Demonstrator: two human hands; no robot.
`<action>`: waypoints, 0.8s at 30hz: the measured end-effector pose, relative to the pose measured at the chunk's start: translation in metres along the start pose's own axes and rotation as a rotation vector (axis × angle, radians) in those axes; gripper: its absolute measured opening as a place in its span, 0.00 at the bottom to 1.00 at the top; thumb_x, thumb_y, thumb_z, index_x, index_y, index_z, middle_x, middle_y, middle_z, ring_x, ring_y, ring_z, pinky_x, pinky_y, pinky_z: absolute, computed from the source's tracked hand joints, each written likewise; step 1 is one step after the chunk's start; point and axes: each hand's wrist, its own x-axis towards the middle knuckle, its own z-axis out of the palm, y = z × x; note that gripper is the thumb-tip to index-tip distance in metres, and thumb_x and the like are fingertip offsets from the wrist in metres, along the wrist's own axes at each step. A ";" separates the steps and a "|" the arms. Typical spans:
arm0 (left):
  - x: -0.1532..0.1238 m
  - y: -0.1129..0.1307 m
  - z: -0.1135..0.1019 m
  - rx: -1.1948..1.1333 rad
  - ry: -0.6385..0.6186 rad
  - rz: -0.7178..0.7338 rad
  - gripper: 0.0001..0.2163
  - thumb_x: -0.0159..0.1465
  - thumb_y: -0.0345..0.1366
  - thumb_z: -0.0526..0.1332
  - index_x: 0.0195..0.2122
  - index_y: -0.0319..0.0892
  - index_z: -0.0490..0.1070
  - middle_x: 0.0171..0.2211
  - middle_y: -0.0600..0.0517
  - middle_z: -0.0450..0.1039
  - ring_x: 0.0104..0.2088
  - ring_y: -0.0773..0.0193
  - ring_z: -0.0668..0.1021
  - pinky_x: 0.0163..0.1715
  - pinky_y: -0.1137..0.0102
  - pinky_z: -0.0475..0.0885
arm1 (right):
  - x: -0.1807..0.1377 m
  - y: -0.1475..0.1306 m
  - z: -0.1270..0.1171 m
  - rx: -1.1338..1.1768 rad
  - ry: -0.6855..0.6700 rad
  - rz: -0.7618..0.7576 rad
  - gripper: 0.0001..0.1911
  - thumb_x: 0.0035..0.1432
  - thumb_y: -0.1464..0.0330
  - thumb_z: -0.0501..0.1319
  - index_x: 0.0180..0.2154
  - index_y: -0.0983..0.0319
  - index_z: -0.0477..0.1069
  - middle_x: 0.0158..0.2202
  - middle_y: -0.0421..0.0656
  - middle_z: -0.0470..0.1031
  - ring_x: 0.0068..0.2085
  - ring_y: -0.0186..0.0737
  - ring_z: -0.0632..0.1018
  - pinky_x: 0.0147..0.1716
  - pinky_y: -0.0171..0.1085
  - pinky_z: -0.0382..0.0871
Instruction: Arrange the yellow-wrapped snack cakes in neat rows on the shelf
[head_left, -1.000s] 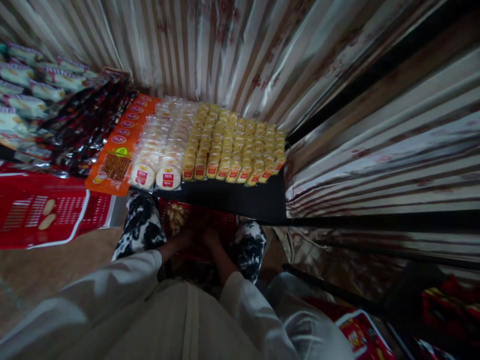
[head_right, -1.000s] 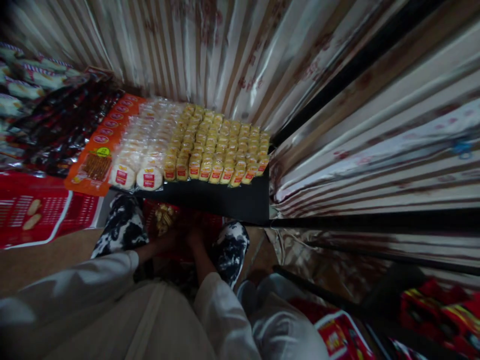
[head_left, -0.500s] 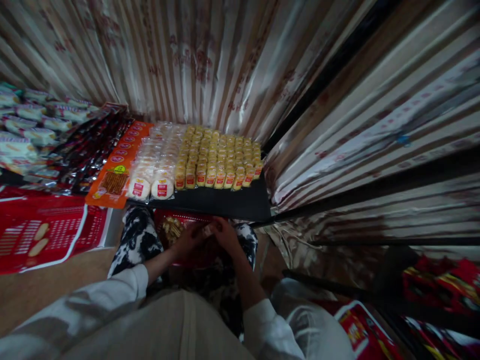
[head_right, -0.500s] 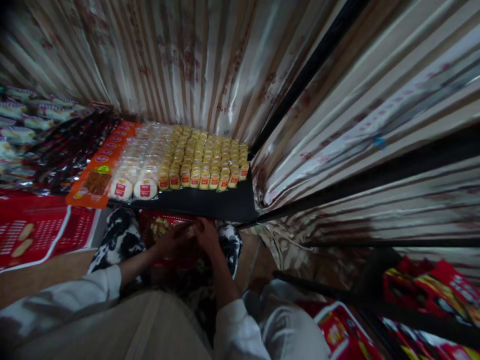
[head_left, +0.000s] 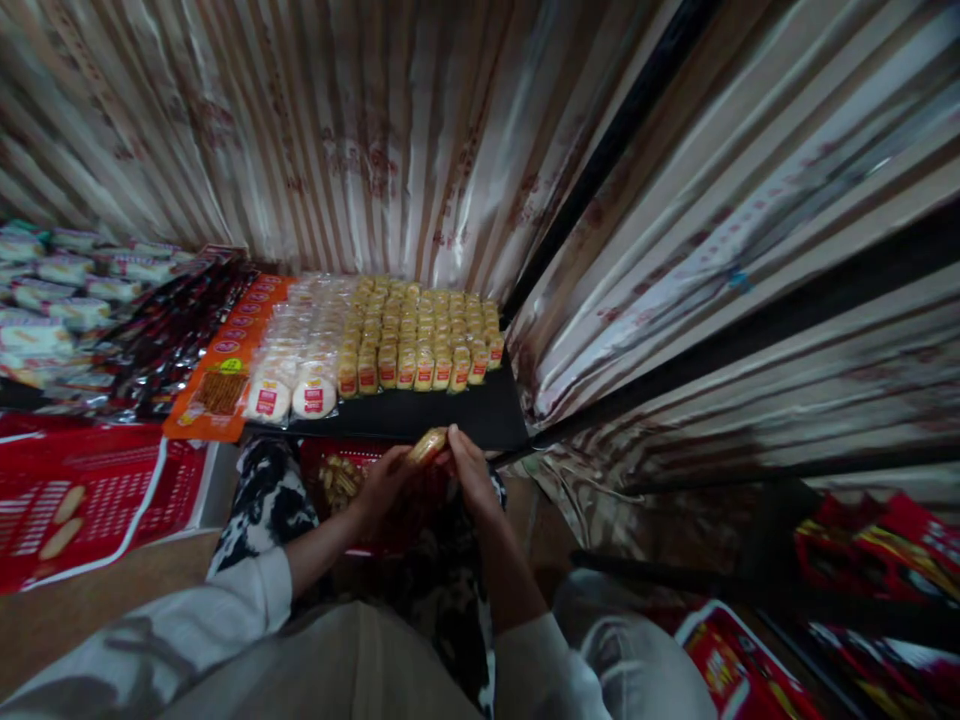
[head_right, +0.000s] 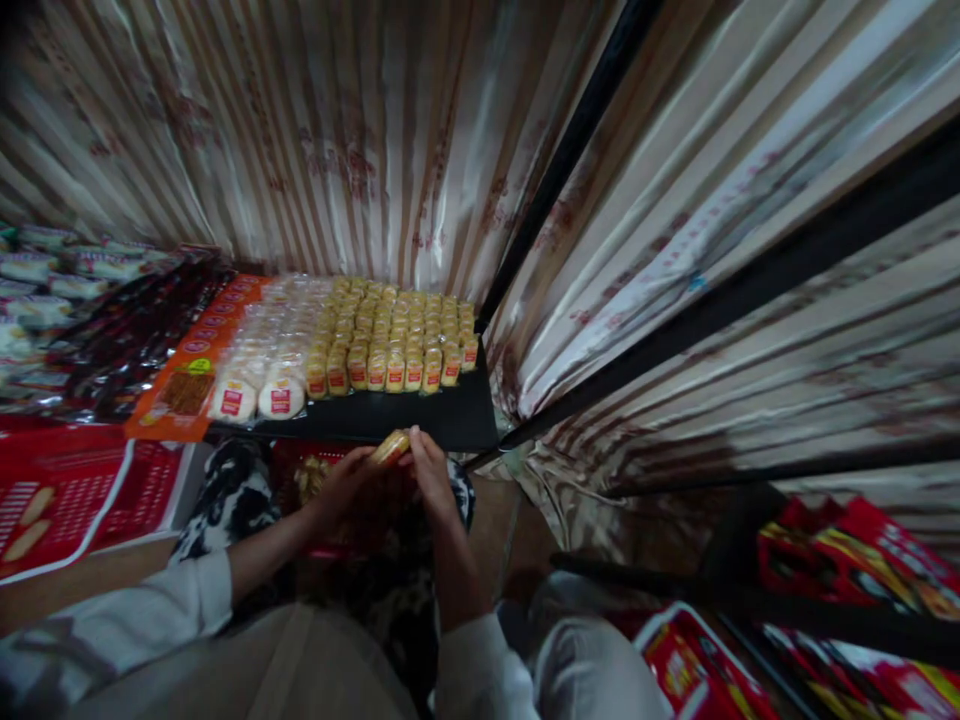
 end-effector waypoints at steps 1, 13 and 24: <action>0.003 0.002 0.001 -0.101 -0.012 -0.072 0.16 0.53 0.44 0.61 0.38 0.39 0.71 0.28 0.53 0.73 0.27 0.65 0.74 0.25 0.73 0.68 | 0.000 0.001 -0.001 0.063 -0.020 0.009 0.27 0.56 0.47 0.50 0.39 0.61 0.72 0.22 0.38 0.71 0.24 0.36 0.70 0.23 0.33 0.58; 0.019 0.020 0.015 -0.237 0.005 -0.223 0.16 0.50 0.40 0.64 0.37 0.37 0.69 0.25 0.54 0.72 0.23 0.69 0.73 0.22 0.76 0.66 | 0.007 0.021 -0.011 0.305 0.079 0.027 0.19 0.46 0.55 0.64 0.37 0.61 0.70 0.25 0.38 0.73 0.27 0.34 0.73 0.27 0.32 0.64; 0.059 0.052 0.028 0.554 0.007 0.095 0.20 0.56 0.30 0.58 0.51 0.38 0.66 0.33 0.52 0.73 0.27 0.68 0.74 0.32 0.73 0.70 | 0.008 0.019 -0.028 -0.641 0.451 -0.545 0.23 0.57 0.60 0.58 0.52 0.63 0.67 0.53 0.51 0.69 0.53 0.50 0.67 0.52 0.50 0.61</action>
